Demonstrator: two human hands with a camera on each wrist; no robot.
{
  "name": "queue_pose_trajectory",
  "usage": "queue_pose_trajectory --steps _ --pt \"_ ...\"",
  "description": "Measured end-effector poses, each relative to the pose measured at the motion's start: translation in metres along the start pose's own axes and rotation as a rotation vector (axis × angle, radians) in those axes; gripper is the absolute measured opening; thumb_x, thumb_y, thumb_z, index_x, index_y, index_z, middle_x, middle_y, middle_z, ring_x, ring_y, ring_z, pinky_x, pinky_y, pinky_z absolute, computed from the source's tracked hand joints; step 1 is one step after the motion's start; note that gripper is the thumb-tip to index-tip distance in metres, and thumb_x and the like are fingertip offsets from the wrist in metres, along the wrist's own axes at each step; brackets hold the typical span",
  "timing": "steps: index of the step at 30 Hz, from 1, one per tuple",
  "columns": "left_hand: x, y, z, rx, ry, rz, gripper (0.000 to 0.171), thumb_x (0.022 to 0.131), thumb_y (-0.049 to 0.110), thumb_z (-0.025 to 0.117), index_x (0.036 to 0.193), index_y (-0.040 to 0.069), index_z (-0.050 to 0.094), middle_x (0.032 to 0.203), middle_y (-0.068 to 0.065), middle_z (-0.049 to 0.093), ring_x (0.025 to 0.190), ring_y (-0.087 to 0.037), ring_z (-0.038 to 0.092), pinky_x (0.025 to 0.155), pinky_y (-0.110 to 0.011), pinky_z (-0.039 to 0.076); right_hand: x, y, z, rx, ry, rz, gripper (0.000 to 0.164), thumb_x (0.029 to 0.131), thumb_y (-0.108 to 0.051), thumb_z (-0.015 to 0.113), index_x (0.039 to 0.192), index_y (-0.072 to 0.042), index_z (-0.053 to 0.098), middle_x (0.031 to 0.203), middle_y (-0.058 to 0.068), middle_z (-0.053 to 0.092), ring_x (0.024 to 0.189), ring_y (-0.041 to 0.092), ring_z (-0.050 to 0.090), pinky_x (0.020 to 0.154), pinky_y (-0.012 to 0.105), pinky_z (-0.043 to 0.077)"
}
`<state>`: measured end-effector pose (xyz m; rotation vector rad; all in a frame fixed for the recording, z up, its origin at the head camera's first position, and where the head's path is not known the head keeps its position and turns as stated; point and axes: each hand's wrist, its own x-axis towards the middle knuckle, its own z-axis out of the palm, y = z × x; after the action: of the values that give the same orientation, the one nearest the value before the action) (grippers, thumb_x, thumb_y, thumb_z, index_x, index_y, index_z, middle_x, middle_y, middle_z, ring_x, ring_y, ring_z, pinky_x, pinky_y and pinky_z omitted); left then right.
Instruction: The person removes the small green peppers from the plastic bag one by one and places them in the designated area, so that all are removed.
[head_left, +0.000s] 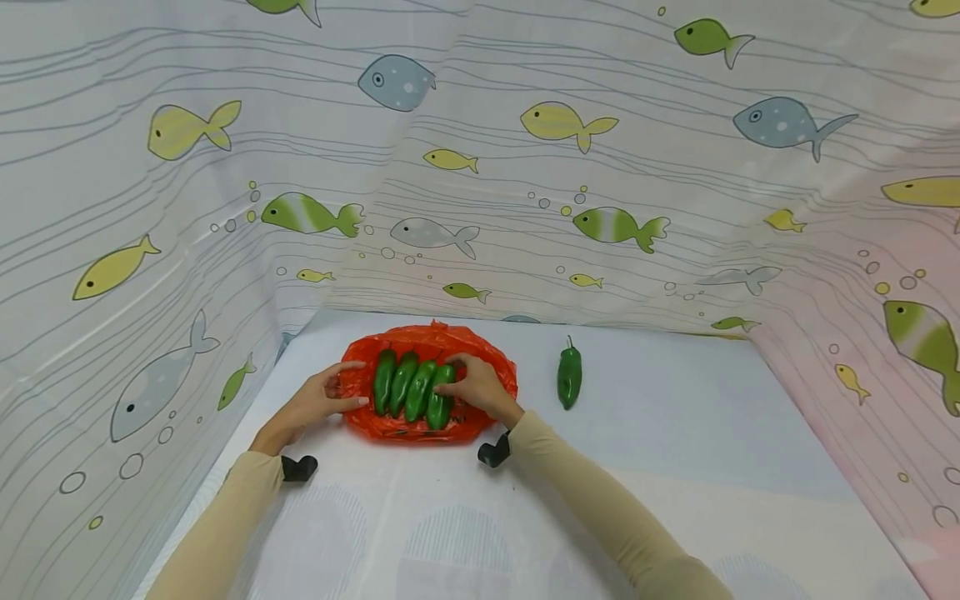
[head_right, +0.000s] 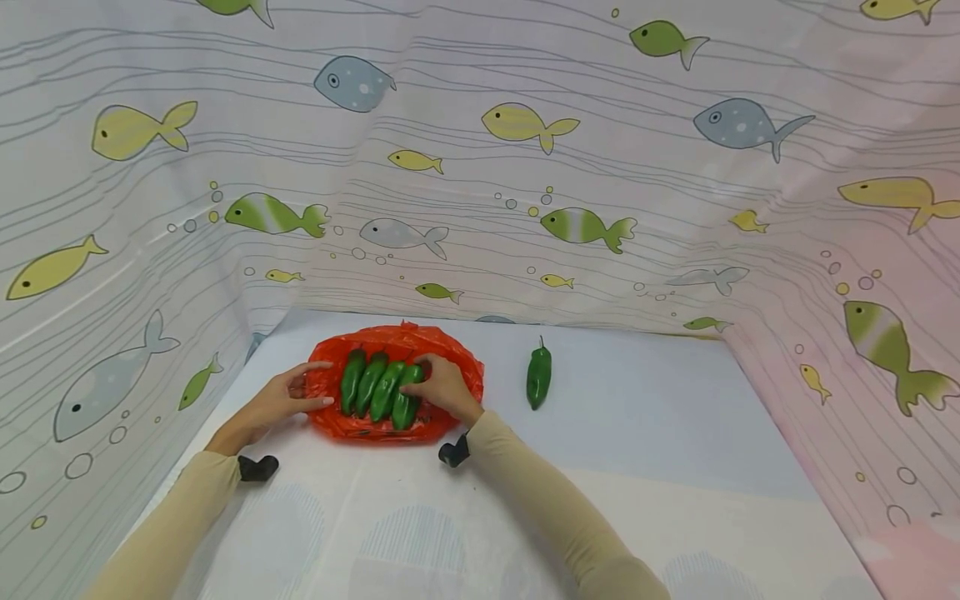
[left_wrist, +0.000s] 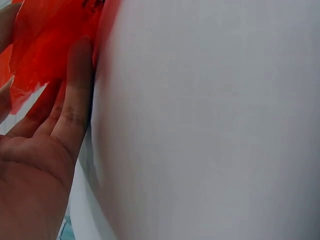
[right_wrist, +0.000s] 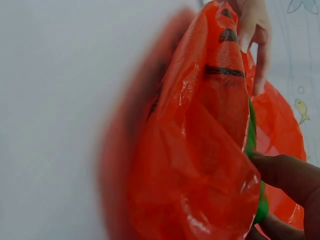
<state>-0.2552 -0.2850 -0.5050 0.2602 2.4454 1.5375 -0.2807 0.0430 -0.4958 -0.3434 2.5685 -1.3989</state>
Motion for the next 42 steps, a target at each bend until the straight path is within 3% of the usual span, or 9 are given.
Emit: queue_pose_trajectory --steps 6,15,24,31,37,42 --pt "-0.002 0.001 0.001 -0.016 0.002 -0.005 0.078 0.089 0.021 0.083 0.154 0.010 0.041 0.123 -0.021 0.061 0.098 -0.026 0.060 0.075 -0.031 0.055 -0.001 0.000 0.000 0.053 0.025 -0.017 0.060 0.084 -0.027 0.088 0.136 -0.011 0.061 0.131 0.008 0.061 0.115 0.030 0.059 0.095 0.043 0.051" --pt "0.002 -0.002 -0.001 -0.008 -0.001 0.009 0.079 0.088 0.023 0.084 0.154 0.010 0.042 0.120 -0.020 0.062 0.096 -0.026 0.060 0.074 -0.031 0.055 -0.004 -0.002 -0.005 0.027 0.021 -0.017 0.059 0.086 -0.032 0.085 0.138 -0.015 0.062 0.134 0.006 0.061 0.110 0.022 0.060 0.091 0.039 0.053" --pt "0.004 -0.005 -0.001 -0.011 0.010 -0.015 0.079 0.087 0.025 0.086 0.153 0.013 0.044 0.120 -0.018 0.063 0.097 -0.026 0.062 0.075 -0.031 0.056 -0.010 -0.006 -0.017 -0.002 -0.001 -0.043 0.057 0.086 -0.033 0.085 0.137 -0.017 0.065 0.129 0.005 0.065 0.109 0.022 0.061 0.093 0.041 0.052" --pt "0.006 -0.006 0.001 -0.016 0.000 -0.004 0.079 0.088 0.023 0.085 0.154 0.012 0.043 0.121 -0.019 0.062 0.096 -0.024 0.061 0.075 -0.031 0.055 -0.016 -0.006 -0.025 0.016 -0.012 -0.050 0.060 0.086 -0.032 0.086 0.139 -0.015 0.065 0.136 0.007 0.062 0.117 0.027 0.060 0.094 0.040 0.053" --pt "0.006 -0.006 0.001 -0.020 -0.014 0.006 0.078 0.089 0.024 0.084 0.153 0.012 0.043 0.125 -0.021 0.062 0.100 -0.027 0.061 0.076 -0.031 0.055 -0.024 -0.007 -0.033 -0.002 -0.020 -0.061 0.059 0.087 -0.035 0.085 0.139 -0.016 0.065 0.136 0.004 0.060 0.104 0.020 0.060 0.088 0.037 0.054" --pt "0.007 -0.006 -0.002 -0.013 -0.015 0.027 0.076 0.089 0.023 0.083 0.153 0.012 0.043 0.120 -0.021 0.063 0.094 -0.026 0.060 0.072 -0.031 0.054 -0.031 -0.009 -0.044 0.023 -0.047 -0.074 0.059 0.087 -0.035 0.084 0.140 -0.017 0.064 0.124 0.006 0.064 0.094 0.019 0.063 0.081 0.036 0.054"
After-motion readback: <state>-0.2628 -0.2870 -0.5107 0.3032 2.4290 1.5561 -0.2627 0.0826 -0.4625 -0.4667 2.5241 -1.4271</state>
